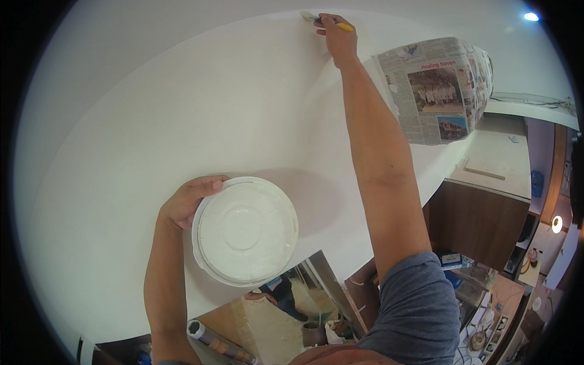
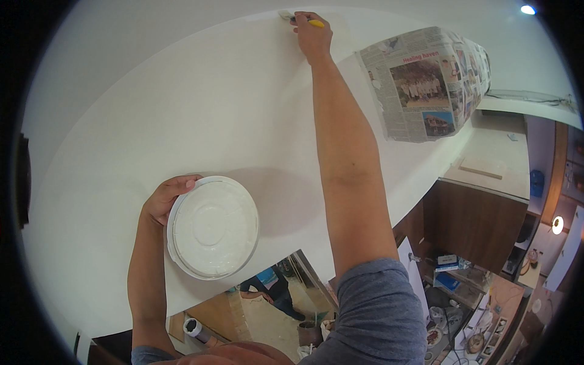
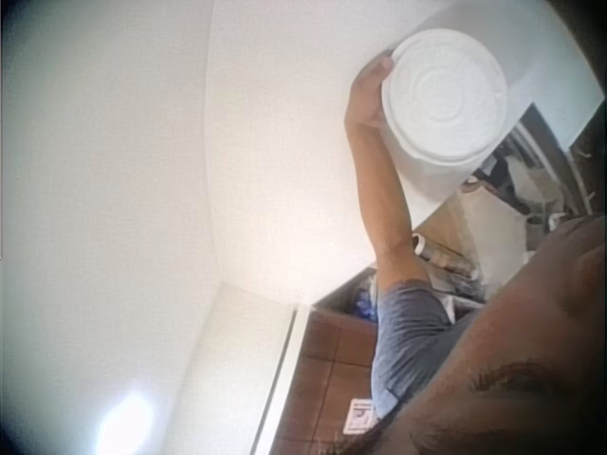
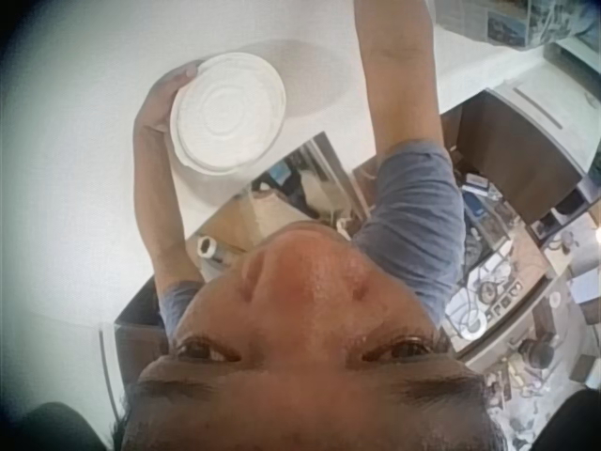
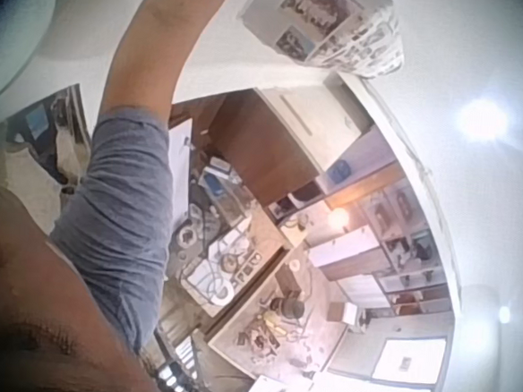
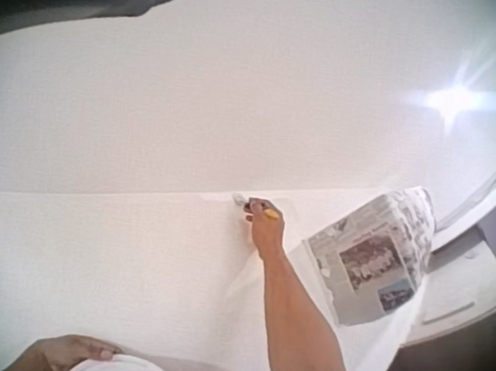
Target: The person paints the ceiling using a small brush and a paint container. They repeatedly dip the brush into the container and apply white paint to the ceiling surface in short strokes.
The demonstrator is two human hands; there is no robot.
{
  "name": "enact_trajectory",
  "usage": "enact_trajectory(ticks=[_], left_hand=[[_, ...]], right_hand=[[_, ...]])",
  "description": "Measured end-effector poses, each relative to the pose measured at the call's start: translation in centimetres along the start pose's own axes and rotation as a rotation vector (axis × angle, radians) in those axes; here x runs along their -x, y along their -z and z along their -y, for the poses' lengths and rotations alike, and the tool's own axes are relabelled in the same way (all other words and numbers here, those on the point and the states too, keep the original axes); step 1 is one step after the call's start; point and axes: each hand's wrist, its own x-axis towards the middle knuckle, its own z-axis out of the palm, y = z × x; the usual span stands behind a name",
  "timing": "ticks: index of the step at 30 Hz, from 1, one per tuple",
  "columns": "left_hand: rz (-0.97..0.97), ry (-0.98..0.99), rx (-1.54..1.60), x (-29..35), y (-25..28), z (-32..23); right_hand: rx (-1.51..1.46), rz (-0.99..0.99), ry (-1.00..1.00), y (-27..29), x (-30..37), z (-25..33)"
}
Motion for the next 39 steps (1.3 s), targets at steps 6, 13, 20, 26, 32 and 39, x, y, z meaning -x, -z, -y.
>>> enact_trajectory(ticks=[6, 13, 20, 26, 32, 39], left_hand=[[-0.009, 0.003, -0.005, 0.2, -0.2, -0.1], [0.018, 0.007, 0.001, -0.1, 0.2, 0.1], [0.031, -0.001, 0.005, -0.2, 0.4, 0.2], [0.010, 0.013, -0.004, -0.1, 0.1, 0.0], [0.043, 0.006, -0.003, -0.2, 0.6, 0.2], [0.014, 0.000, -0.024, -0.1, 0.1, 0.0]], right_hand=[[0.030, 0.031, 0.001, -0.1, 0.1, 0.5], [0.017, 0.025, -0.004, -0.1, -0.4, 0.6], [-0.032, -0.003, 0.008, -0.4, -0.7, 0.3], [0.020, 0.058, -0.012, -0.3, -0.6, 0.6], [0.010, 0.043, 0.005, -0.5, -0.6, 0.7], [0.092, 0.048, -0.038, -0.8, -0.2, 1.5]])
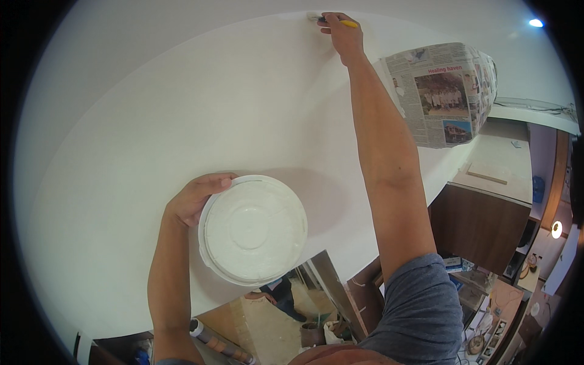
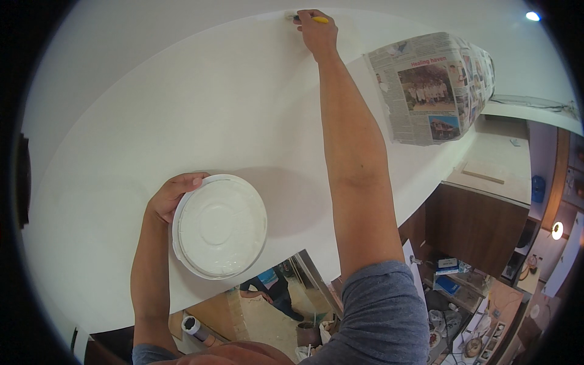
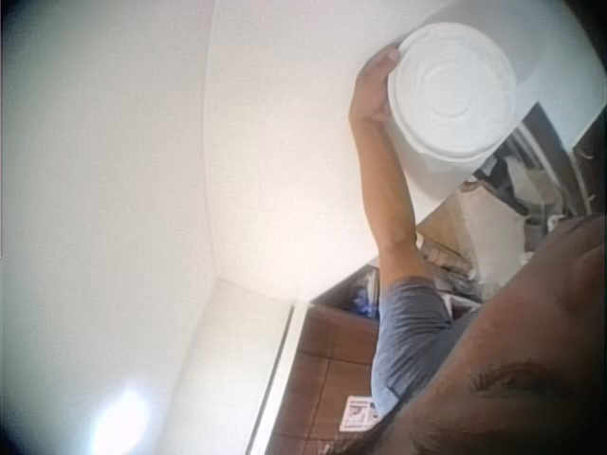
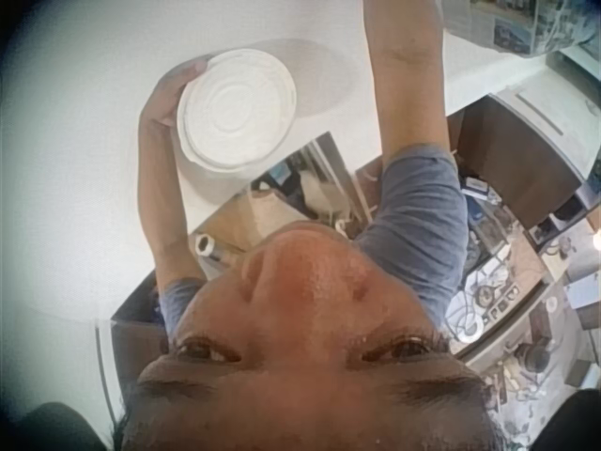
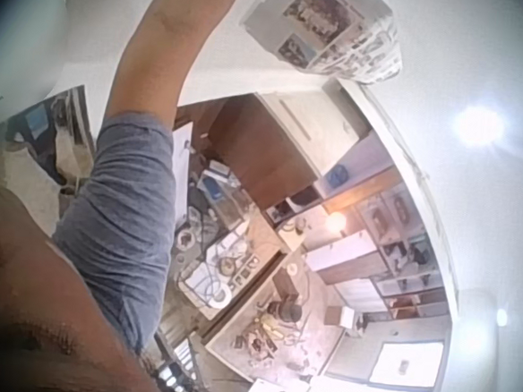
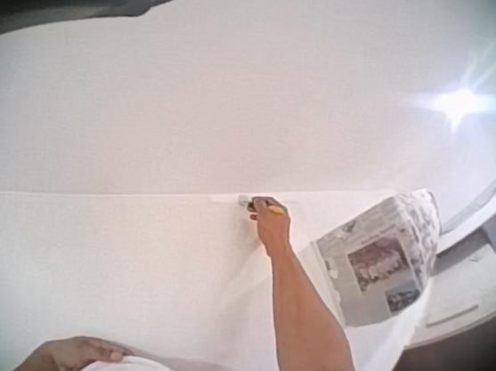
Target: The person paints the ceiling using a small brush and a paint container. They repeatedly dip the brush into the container and apply white paint to the ceiling surface in short strokes.
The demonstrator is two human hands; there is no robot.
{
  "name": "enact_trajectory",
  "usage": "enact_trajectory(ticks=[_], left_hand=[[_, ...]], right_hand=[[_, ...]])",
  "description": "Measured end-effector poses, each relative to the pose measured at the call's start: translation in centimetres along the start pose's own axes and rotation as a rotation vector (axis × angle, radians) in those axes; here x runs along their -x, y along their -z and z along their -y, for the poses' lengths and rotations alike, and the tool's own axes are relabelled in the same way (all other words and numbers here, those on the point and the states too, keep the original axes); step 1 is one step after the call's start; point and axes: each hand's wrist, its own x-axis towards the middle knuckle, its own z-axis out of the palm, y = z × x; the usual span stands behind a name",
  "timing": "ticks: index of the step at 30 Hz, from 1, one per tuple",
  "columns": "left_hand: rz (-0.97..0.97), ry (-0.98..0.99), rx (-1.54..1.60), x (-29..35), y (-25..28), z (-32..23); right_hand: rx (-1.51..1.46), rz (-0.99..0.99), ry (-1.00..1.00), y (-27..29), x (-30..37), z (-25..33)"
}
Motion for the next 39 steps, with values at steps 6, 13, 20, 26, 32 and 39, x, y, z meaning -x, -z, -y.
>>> enact_trajectory(ticks=[6, 13, 20, 26, 32, 39], left_hand=[[0.032, -0.003, 0.010, 0.0, 0.1, 0.0], [0.009, 0.001, -0.005, 0.1, -0.1, -0.1], [0.017, -0.004, 0.008, 0.3, 0.0, 0.1], [-0.004, -0.005, -0.013, 0.1, -0.2, -0.1], [0.005, -0.016, -0.016, 0.2, -0.1, 0.1], [-0.005, -0.001, -0.034, 0.3, -0.1, 0.1]], right_hand=[[0.005, -0.009, 0.014, -0.1, 0.2, 0.1], [-0.007, -0.002, 0.004, -0.1, 0.1, 0.3], [0.013, 0.004, -0.004, -0.4, 0.3, 0.5], [-0.007, 0.010, 0.010, -0.3, 0.1, 0.4], [0.002, 0.013, 0.027, -0.6, 0.3, 0.6], [0.007, 0.026, 0.034, -0.8, 0.4, 0.5]])
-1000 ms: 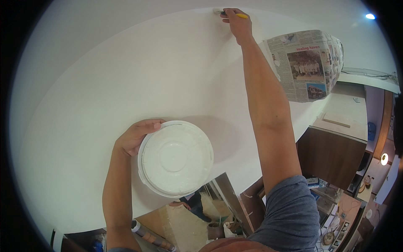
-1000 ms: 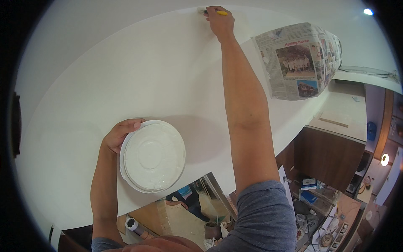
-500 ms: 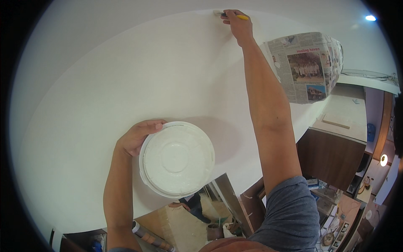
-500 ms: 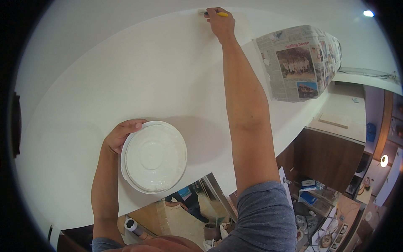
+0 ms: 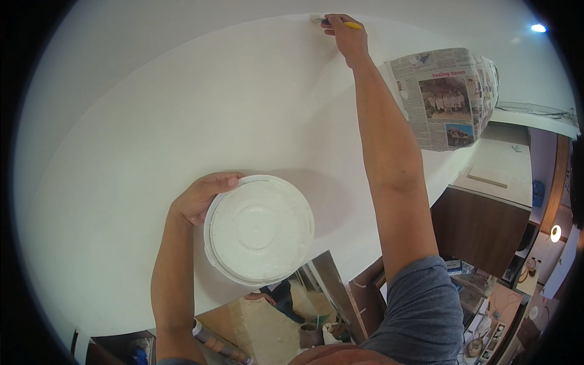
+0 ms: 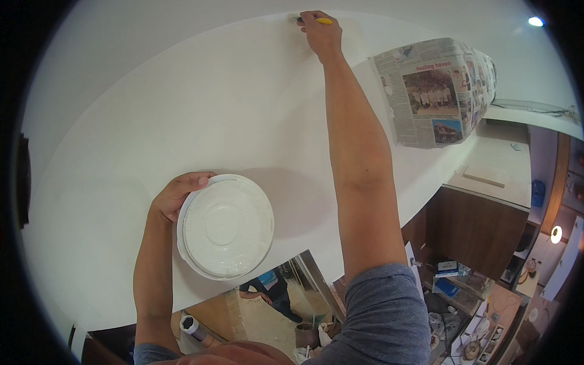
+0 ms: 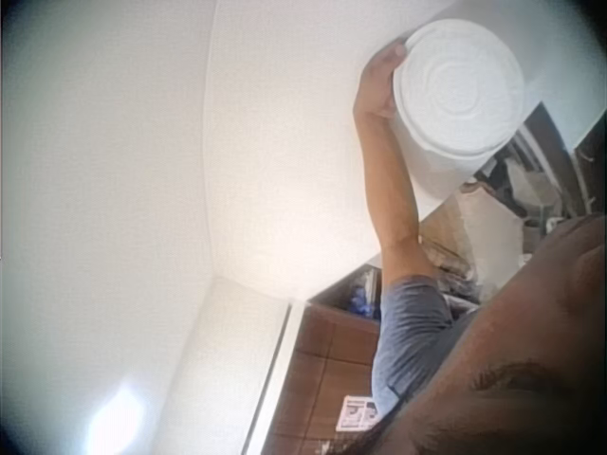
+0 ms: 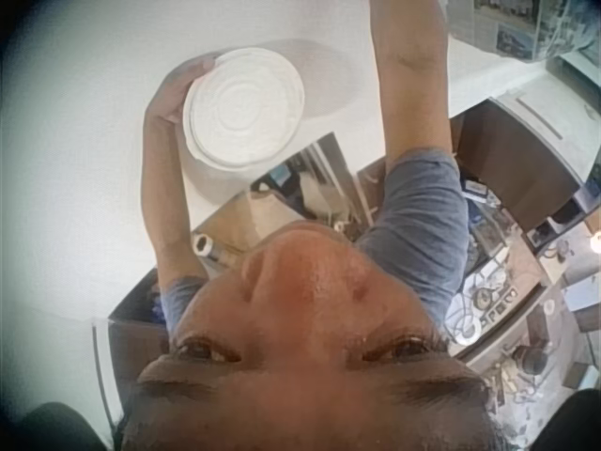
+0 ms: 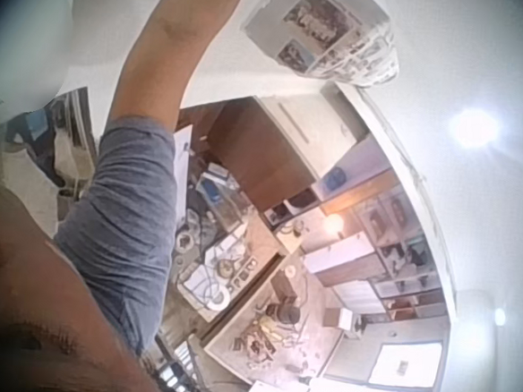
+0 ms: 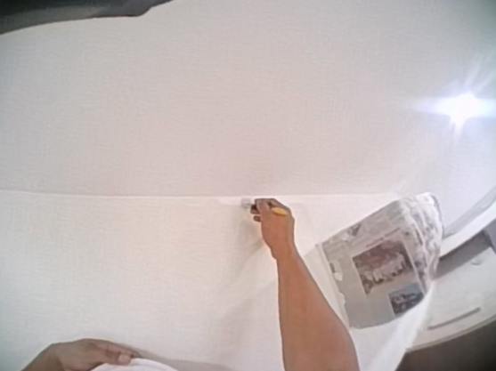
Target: The person paints the ceiling using a small brush and a paint container. They repeatedly dip the brush into the container and apply white paint to the ceiling surface in short strokes.
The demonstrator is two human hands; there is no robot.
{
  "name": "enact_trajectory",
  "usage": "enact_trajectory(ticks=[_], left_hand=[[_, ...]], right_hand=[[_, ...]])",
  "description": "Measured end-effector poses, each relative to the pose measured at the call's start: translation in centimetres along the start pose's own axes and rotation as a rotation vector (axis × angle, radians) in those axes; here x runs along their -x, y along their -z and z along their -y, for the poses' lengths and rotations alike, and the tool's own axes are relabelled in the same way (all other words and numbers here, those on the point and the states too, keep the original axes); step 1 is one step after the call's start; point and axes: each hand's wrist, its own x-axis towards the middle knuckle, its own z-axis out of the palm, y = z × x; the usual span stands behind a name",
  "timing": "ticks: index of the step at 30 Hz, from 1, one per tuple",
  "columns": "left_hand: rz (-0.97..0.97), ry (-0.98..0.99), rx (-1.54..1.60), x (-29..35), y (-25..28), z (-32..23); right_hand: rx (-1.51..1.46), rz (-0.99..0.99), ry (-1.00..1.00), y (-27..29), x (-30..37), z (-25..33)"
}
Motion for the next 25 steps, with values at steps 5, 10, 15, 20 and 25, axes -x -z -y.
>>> enact_trajectory(ticks=[5, 10, 15, 20, 25], left_hand=[[0.014, -0.015, 0.012, -0.08, -0.24, -0.21], [0.008, -0.009, 0.015, -0.07, -0.05, -0.03], [0.011, -0.016, 0.013, -0.13, 0.06, 0.06], [0.003, -0.015, 0.016, 0.01, -0.19, -0.07], [0.026, -0.018, 0.021, -0.09, 0.11, 0.16]], right_hand=[[-0.024, 0.013, 0.006, 0.20, -0.49, -0.20], [-0.009, 0.010, -0.010, -0.16, 0.00, 0.12], [-0.023, 0.019, -0.010, -0.28, 0.09, 0.20], [-0.018, 0.028, -0.011, -0.32, 0.08, 0.22], [-0.011, 0.033, -0.013, -0.50, 0.27, 0.37]])
